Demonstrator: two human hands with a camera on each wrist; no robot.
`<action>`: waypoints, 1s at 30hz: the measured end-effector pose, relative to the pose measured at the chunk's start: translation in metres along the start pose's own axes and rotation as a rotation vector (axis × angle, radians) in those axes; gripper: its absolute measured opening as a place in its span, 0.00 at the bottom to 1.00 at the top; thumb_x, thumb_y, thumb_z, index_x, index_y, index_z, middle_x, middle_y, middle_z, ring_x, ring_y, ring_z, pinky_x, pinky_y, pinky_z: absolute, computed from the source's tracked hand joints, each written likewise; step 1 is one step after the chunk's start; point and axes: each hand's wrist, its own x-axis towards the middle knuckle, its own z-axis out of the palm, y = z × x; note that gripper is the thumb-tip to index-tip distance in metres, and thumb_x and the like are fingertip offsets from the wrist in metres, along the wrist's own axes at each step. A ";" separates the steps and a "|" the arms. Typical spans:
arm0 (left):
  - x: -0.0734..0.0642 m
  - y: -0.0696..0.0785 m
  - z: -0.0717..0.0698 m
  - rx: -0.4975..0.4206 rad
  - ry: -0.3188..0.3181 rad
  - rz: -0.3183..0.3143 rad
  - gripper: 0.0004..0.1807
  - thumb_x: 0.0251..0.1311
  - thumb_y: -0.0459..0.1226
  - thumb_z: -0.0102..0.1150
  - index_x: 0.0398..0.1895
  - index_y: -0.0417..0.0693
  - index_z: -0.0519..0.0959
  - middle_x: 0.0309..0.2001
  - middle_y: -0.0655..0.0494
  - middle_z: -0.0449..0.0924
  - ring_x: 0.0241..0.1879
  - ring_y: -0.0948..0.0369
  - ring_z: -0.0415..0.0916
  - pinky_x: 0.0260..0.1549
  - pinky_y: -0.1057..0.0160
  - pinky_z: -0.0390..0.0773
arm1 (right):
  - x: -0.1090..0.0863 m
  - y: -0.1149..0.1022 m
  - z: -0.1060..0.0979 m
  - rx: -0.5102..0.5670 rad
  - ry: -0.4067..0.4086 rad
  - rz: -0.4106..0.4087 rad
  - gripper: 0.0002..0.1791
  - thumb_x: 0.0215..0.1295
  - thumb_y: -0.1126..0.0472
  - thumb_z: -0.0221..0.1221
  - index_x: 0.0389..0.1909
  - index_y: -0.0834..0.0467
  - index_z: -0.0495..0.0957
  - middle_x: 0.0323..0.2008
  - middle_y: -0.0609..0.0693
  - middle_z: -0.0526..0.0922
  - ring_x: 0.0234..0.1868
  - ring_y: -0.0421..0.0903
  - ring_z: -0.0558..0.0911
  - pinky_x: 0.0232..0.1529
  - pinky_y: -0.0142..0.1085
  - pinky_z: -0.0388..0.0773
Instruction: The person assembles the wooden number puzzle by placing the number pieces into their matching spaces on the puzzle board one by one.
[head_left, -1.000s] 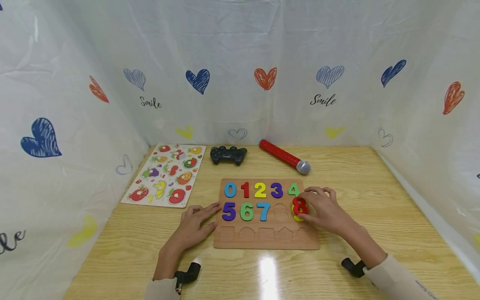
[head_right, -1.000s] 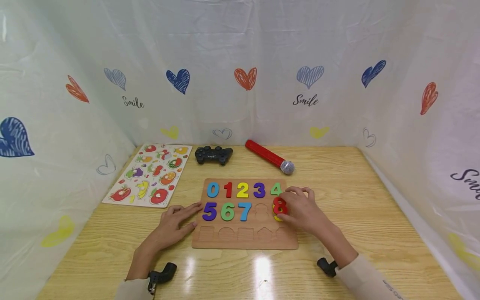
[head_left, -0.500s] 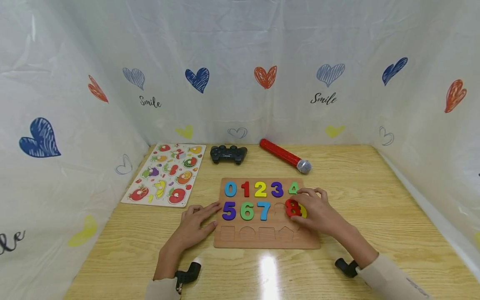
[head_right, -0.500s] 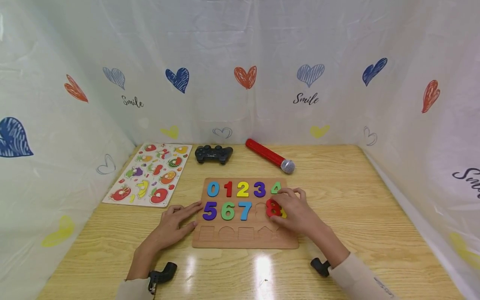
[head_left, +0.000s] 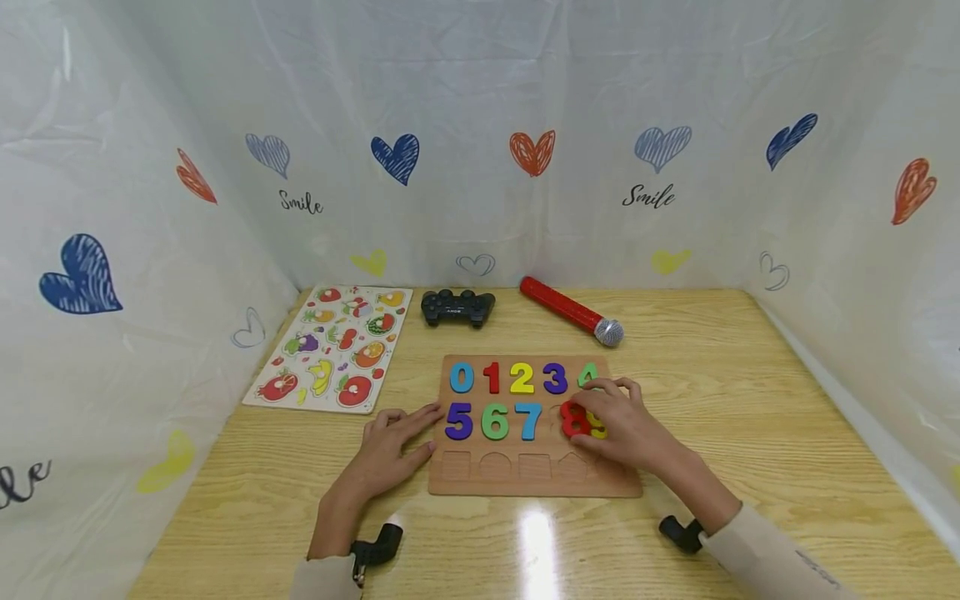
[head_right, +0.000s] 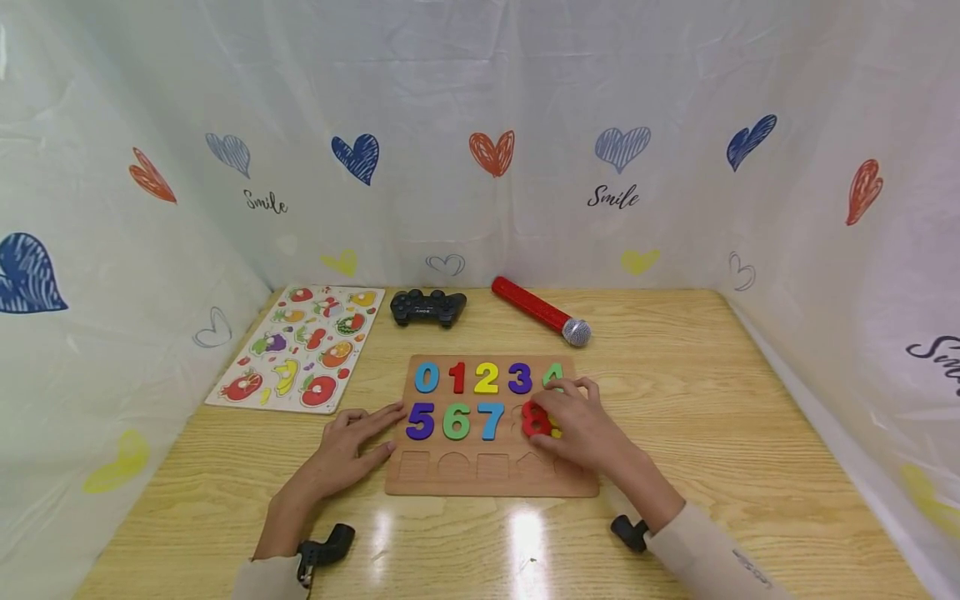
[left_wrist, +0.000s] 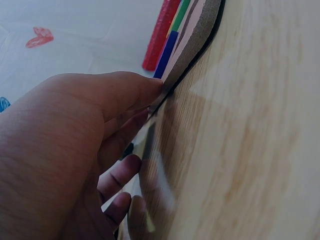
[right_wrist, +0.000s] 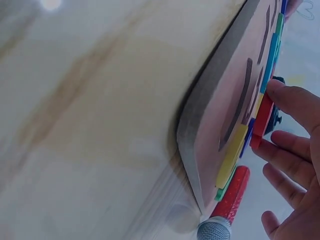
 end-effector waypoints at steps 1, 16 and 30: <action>0.000 0.000 0.000 -0.002 0.001 0.000 0.28 0.70 0.48 0.57 0.73 0.59 0.70 0.73 0.62 0.64 0.55 0.54 0.60 0.50 0.46 0.56 | 0.001 0.000 0.001 0.002 -0.002 -0.002 0.27 0.54 0.51 0.75 0.53 0.56 0.81 0.48 0.47 0.84 0.61 0.56 0.72 0.60 0.61 0.50; -0.002 0.004 0.000 0.004 0.009 0.009 0.28 0.70 0.48 0.57 0.73 0.61 0.70 0.73 0.62 0.65 0.57 0.50 0.61 0.52 0.45 0.56 | 0.004 -0.003 0.006 0.000 -0.022 -0.035 0.29 0.56 0.49 0.74 0.56 0.57 0.81 0.50 0.47 0.84 0.62 0.55 0.71 0.60 0.60 0.51; 0.003 0.003 0.004 -0.044 -0.004 -0.010 0.29 0.70 0.48 0.58 0.74 0.62 0.69 0.73 0.63 0.64 0.56 0.53 0.59 0.52 0.46 0.55 | -0.006 0.000 -0.001 0.026 0.029 0.034 0.26 0.58 0.51 0.73 0.54 0.59 0.81 0.51 0.49 0.84 0.62 0.57 0.71 0.58 0.61 0.52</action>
